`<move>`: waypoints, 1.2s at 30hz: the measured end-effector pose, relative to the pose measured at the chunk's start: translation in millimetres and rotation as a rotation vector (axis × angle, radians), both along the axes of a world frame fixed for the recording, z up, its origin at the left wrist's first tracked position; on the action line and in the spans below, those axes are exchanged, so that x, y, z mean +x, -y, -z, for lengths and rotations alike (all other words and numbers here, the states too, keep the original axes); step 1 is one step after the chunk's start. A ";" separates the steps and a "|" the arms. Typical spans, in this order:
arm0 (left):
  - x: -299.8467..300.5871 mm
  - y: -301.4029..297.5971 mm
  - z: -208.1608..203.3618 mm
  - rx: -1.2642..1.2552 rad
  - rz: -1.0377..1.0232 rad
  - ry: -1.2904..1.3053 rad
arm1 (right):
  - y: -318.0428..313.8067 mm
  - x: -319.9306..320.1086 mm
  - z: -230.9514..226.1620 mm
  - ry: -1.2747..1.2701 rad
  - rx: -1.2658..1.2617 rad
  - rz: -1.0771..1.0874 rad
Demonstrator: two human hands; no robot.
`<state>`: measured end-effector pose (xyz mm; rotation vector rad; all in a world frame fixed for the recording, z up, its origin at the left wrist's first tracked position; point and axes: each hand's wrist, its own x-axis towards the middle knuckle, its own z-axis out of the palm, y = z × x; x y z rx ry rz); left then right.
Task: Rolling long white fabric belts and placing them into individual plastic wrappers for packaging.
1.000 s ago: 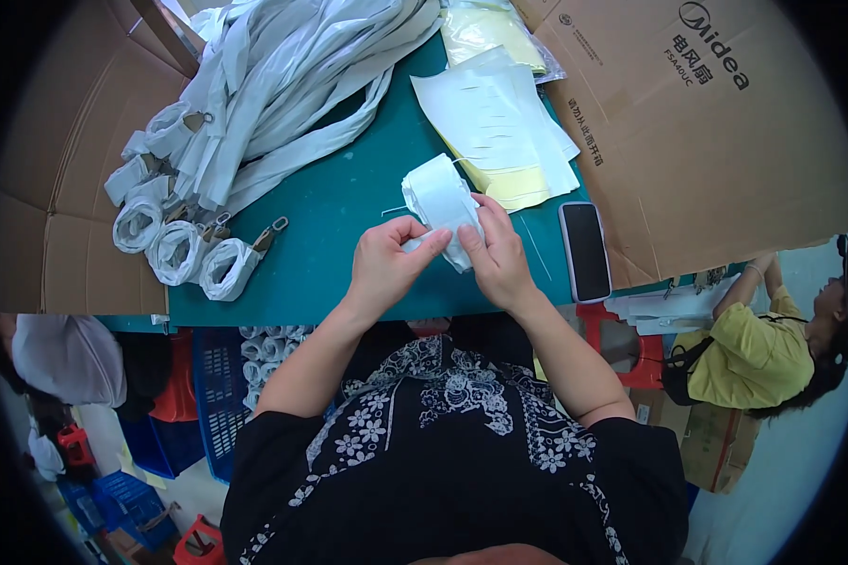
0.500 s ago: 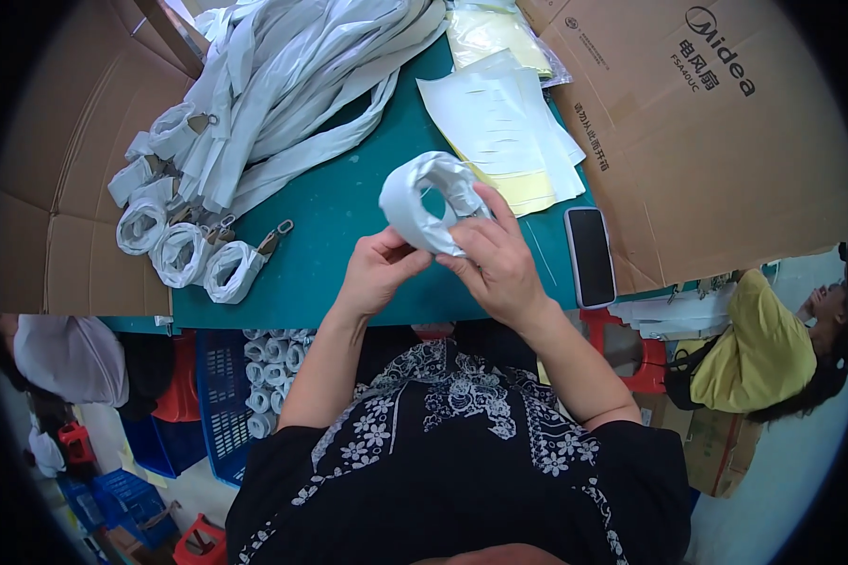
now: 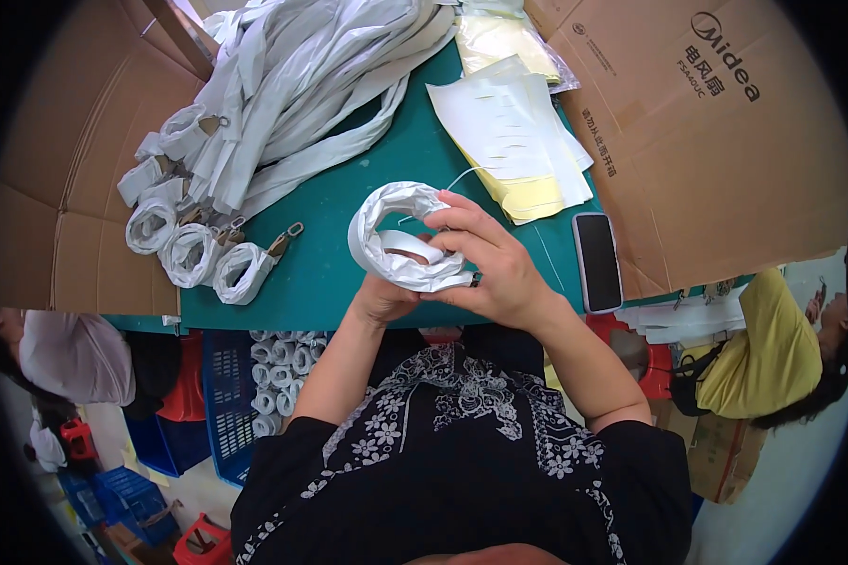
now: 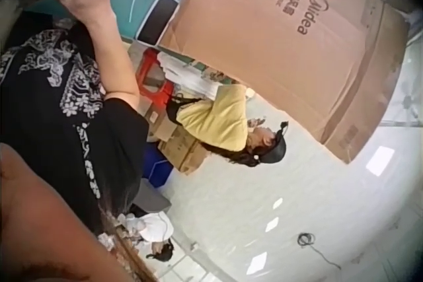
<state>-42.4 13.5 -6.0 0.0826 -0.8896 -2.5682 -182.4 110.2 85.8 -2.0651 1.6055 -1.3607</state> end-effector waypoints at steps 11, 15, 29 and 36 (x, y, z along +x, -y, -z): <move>16.1 0.5 -34.1 -1.034 -0.953 0.503 | 8.7 -10.5 8.6 -0.127 0.009 0.203; 10.8 11.5 -85.5 -1.828 -0.830 0.501 | 8.9 -5.4 12.2 -0.158 0.080 0.075; 9.8 17.7 -62.4 -1.722 -0.378 0.203 | 11.2 -41.0 27.7 0.275 0.919 -0.203; 22.2 18.0 -71.0 -2.112 -0.340 -0.021 | 11.6 -42.9 34.9 0.463 1.084 -0.504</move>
